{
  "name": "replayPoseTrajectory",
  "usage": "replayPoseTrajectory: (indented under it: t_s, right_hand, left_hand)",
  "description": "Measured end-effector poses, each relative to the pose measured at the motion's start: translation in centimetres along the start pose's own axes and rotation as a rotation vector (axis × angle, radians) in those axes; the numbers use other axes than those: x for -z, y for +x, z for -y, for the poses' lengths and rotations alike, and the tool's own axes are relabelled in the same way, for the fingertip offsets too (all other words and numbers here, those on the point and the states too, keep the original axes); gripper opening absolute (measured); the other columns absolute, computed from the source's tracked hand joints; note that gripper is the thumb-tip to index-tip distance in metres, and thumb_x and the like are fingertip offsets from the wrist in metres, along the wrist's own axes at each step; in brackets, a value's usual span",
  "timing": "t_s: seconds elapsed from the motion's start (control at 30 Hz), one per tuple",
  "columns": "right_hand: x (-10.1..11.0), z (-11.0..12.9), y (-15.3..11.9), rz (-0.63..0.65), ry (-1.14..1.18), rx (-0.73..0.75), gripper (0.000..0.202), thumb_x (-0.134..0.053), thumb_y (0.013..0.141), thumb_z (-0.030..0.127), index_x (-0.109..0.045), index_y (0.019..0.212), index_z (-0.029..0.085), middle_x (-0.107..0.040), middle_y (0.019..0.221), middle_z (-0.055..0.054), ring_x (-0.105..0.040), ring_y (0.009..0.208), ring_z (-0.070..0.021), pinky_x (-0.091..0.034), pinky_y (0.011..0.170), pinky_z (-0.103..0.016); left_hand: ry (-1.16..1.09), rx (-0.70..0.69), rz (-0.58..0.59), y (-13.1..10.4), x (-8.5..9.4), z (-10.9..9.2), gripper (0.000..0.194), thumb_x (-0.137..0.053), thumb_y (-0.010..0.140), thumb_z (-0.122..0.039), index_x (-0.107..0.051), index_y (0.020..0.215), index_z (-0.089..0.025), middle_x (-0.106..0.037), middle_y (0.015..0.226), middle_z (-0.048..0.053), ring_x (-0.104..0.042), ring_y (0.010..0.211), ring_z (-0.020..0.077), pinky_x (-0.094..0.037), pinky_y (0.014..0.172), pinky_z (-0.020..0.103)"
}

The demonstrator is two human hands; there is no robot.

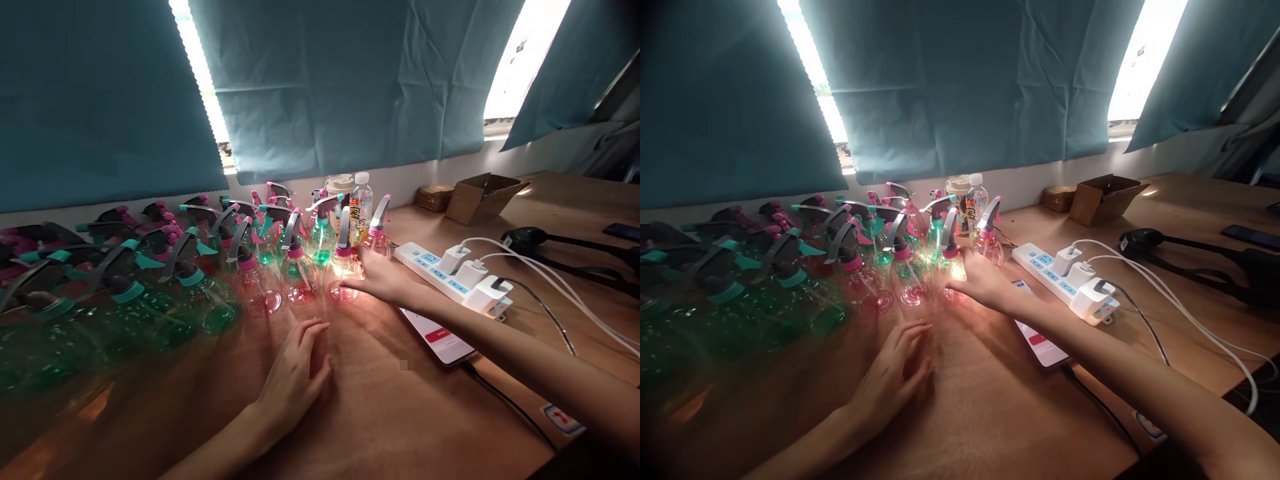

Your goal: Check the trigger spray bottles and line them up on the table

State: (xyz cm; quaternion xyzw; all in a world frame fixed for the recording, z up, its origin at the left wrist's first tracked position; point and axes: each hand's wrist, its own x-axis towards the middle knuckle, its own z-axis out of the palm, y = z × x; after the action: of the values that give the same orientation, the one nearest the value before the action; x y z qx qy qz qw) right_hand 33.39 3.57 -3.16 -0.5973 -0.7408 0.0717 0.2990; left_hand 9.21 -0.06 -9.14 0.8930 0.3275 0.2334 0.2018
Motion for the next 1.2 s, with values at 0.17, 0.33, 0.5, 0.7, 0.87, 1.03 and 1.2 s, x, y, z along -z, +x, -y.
replayPoseTrajectory:
  t_s: [0.17,0.33,0.5,0.7,0.87,1.03,1.2]
  right_hand:
    - [-0.5,0.0,1.4,0.014,-0.084,-0.068,0.045,-0.071,0.079,0.035,-0.052,0.113,0.011,-0.065,0.107,-0.017,-0.064,0.096,-0.0313,-0.048,0.078,-0.036]
    - [-0.9,-0.2,2.7,0.007,-0.112,-0.115,0.045,-0.073,0.078,0.035,-0.055,0.112,0.011,-0.067,0.103,-0.017,-0.066,0.093,-0.0337,-0.049,0.076,-0.038]
    - [-1.2,-0.2,2.8,0.001,-0.111,-0.15,0.051,-0.073,0.078,0.038,-0.057,0.118,0.011,-0.069,0.103,-0.017,-0.066,0.094,-0.0348,-0.051,0.077,-0.04]
    - [0.4,0.4,0.2,-0.089,0.085,-0.122,0.062,-0.069,0.08,0.039,-0.05,0.133,0.015,-0.058,0.132,-0.018,-0.057,0.118,-0.0333,-0.047,0.095,-0.046]
    - [3.3,-1.2,-2.0,-0.155,0.215,-0.243,0.028,-0.063,0.083,0.042,-0.069,0.098,0.019,-0.073,0.096,-0.008,-0.068,0.076,-0.0212,-0.053,0.075,-0.037]
    - [3.9,-5.0,-1.9,-0.29,0.129,-0.412,0.042,-0.063,0.079,0.049,-0.064,0.107,0.019,-0.067,0.113,-0.012,-0.063,0.099,-0.0274,-0.049,0.087,-0.043]
    - [2.6,-7.0,0.0,-0.236,0.161,-0.299,0.075,-0.071,0.072,0.047,-0.044,0.135,0.015,-0.05,0.138,-0.018,-0.047,0.128,-0.0321,-0.042,0.101,-0.047]
  left_hand:
    - [0.004,-0.059,-0.021,0.3,-0.2,-0.1,0.037,-0.049,0.09,-0.014,-0.042,0.126,-0.022,-0.049,0.129,0.01,-0.05,0.122,0.024,-0.047,0.103,0.045]
    - [-0.006,-0.082,-0.042,0.4,-0.5,0.0,0.036,-0.05,0.089,-0.013,-0.044,0.124,-0.021,-0.051,0.126,0.011,-0.052,0.12,0.024,-0.048,0.103,0.044]
    - [-0.018,-0.086,-0.034,0.4,-0.5,-0.1,0.035,-0.05,0.088,-0.013,-0.045,0.123,-0.02,-0.052,0.125,0.011,-0.053,0.118,0.0238,-0.049,0.1,0.043]
    - [-0.015,-0.072,-0.011,0.4,-0.2,-0.3,0.035,-0.05,0.088,-0.013,-0.045,0.123,-0.02,-0.053,0.125,0.011,-0.053,0.118,0.0238,-0.049,0.101,0.043]
    - [-0.015,-0.073,-0.007,1.0,-0.6,-0.3,0.033,-0.05,0.089,-0.015,-0.046,0.122,-0.021,-0.053,0.123,0.01,-0.055,0.115,0.0237,-0.051,0.097,0.043]
    - [-0.037,-0.082,-0.023,2.2,-1.5,-1.2,0.033,-0.05,0.089,-0.016,-0.047,0.12,-0.022,-0.055,0.121,0.01,-0.057,0.113,0.0243,-0.052,0.094,0.044]
    - [-0.053,-0.092,-0.052,3.6,-2.0,-2.7,0.031,-0.05,0.087,-0.014,-0.049,0.117,-0.022,-0.058,0.118,0.009,-0.06,0.11,0.0244,-0.053,0.094,0.045]
